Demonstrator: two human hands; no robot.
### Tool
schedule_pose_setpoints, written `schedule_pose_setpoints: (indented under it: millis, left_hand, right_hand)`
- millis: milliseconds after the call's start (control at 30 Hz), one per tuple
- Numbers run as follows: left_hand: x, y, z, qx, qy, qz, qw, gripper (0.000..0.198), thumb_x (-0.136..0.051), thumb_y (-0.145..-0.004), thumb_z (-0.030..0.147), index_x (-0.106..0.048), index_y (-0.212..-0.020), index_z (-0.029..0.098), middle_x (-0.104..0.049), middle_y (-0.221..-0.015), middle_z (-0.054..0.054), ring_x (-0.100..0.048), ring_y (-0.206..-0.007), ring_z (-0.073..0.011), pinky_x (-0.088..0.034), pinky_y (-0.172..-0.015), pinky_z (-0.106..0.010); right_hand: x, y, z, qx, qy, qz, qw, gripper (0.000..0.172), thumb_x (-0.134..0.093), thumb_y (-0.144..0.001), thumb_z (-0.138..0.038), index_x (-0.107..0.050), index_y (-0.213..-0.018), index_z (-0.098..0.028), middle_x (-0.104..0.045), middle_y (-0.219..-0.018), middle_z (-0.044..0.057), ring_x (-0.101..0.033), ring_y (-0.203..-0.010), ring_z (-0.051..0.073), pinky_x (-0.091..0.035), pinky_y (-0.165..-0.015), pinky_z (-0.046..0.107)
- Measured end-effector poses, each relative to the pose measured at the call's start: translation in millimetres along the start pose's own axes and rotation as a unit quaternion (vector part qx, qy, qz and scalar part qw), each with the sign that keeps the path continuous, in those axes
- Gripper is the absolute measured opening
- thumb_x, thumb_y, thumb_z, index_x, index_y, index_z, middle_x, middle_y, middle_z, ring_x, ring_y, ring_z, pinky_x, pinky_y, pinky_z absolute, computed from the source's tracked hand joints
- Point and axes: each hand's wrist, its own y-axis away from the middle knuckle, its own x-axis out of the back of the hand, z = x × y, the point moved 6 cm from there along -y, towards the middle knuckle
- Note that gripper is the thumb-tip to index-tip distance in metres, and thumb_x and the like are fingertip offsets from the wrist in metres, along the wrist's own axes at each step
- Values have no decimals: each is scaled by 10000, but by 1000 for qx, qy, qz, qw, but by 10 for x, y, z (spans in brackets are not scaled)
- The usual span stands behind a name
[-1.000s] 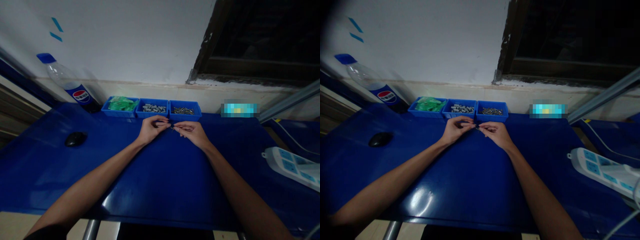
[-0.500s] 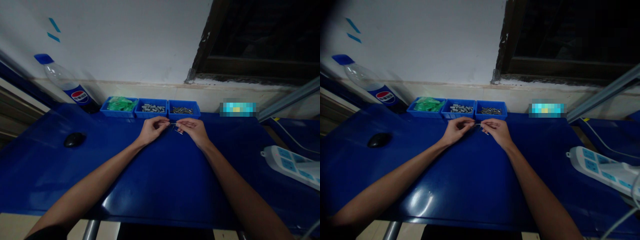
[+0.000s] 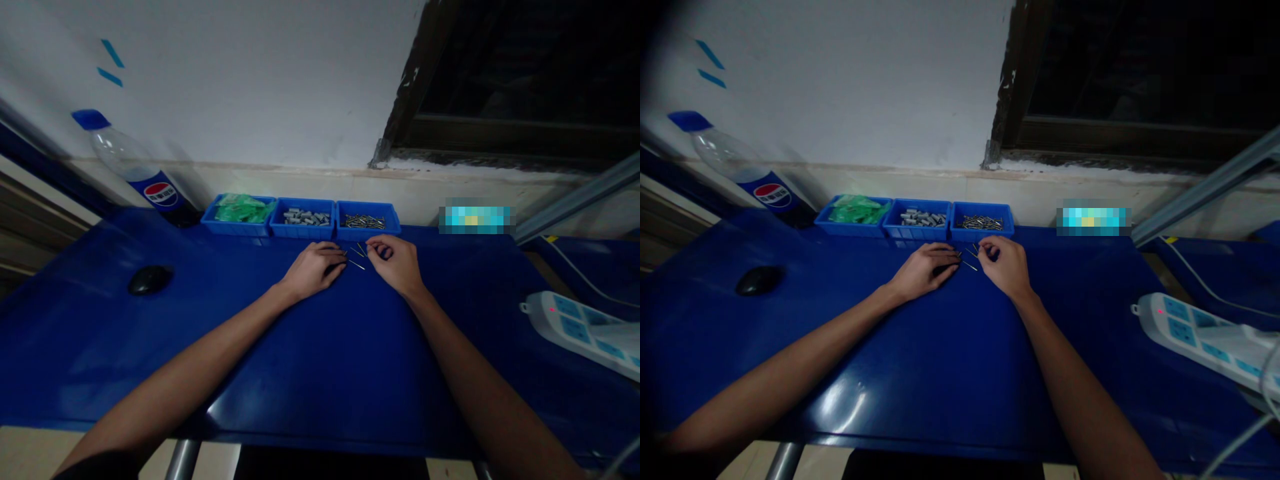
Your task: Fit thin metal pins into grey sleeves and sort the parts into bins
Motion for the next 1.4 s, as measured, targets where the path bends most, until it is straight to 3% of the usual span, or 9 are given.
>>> schedule_pose_setpoints:
  millis: [100, 233, 467, 633, 767, 933, 1133, 1300, 1400]
  left_hand:
    - [15, 15, -60, 16, 17, 31, 999, 192, -626, -1025, 187, -802, -1089, 145, -825, -1121, -104, -742, -1078, -270, -596, -984, -469]
    - [20, 27, -92, 24, 37, 47, 998, 232, -589, -1039, 173, -777, -1171, 154, -817, -1062, -108, -740, -972, -240, -607, -920, -415]
    - [88, 18, -44, 30, 116, 63, 991, 274, -550, -1067, 202, -718, -1282, 175, -782, -1128, -112, -755, -997, -199, -608, -930, -342]
    - [91, 34, -151, 102, 239, 83, 962, 414, -735, -954, 239, -677, -1358, 171, -782, -1096, -92, -792, -909, -177, -653, -889, -304]
    - [65, 48, -206, 133, 314, 90, 936, 470, -749, -933, 246, -648, -1383, 155, -788, -1115, -99, -813, -959, -193, -662, -936, -305]
    - [114, 38, -168, 117, 284, 95, 947, 425, -664, -995, 236, -628, -1411, 160, -798, -1120, -102, -802, -1011, -196, -647, -994, -338]
    - [157, 34, -93, 90, 267, 90, 955, 415, -639, -1015, 231, -598, -1421, 155, -790, -1087, -87, -792, -974, -169, -638, -970, -299]
    - [132, 38, -98, 94, 261, 82, 957, 420, -667, -1002, 263, -590, -1404, 165, -782, -1078, -77, -789, -948, -161, -639, -933, -280]
    - [143, 34, -122, 104, 231, 97, 962, 336, -684, -1000, 306, -636, -1298, 158, -776, -1079, -83, -784, -939, -171, -639, -898, -286]
  right_hand:
    - [-47, 14, 0, -2, -19, -22, 1000, 179, -648, -859, -234, -817, -914, -206, -798, -818, 54, -674, -659, 181, -514, -622, 317]
    - [-86, 22, 22, -31, -66, -37, 997, 177, -671, -880, -284, -822, -933, -209, -815, -855, 69, -677, -658, 186, -520, -613, 322]
    - [-113, 20, 91, -97, -168, -30, 980, 198, -714, -868, -358, -819, -935, -205, -809, -842, 75, -709, -674, 203, -560, -640, 346]
    - [-144, 21, 96, -116, -224, -49, 967, 199, -732, -836, -344, -817, -949, -205, -814, -851, 79, -741, -722, 217, -582, -685, 365]
    - [-173, 29, 51, -107, -239, -88, 961, 207, -755, -839, -363, -822, -949, -201, -813, -818, 74, -742, -701, 210, -574, -674, 353]
    - [-195, 50, 9, -108, -250, -121, 955, 223, -781, -831, -370, -834, -984, -216, -829, -859, 76, -767, -746, 224, -595, -702, 362]
    - [-257, 74, -30, -113, -277, -157, 941, 280, -849, -797, -426, -846, -995, -228, -835, -879, 76, -775, -768, 233, -629, -711, 382]
    - [-301, 87, -46, -120, -300, -170, 931, 304, -887, -759, -472, -853, -952, -239, -836, -870, 69, -773, -759, 237, -656, -725, 412]
    - [-266, 66, -38, -123, -299, -150, 934, 273, -889, -752, -462, -849, -900, -236, -826, -835, 68, -767, -744, 237, -653, -731, 417]
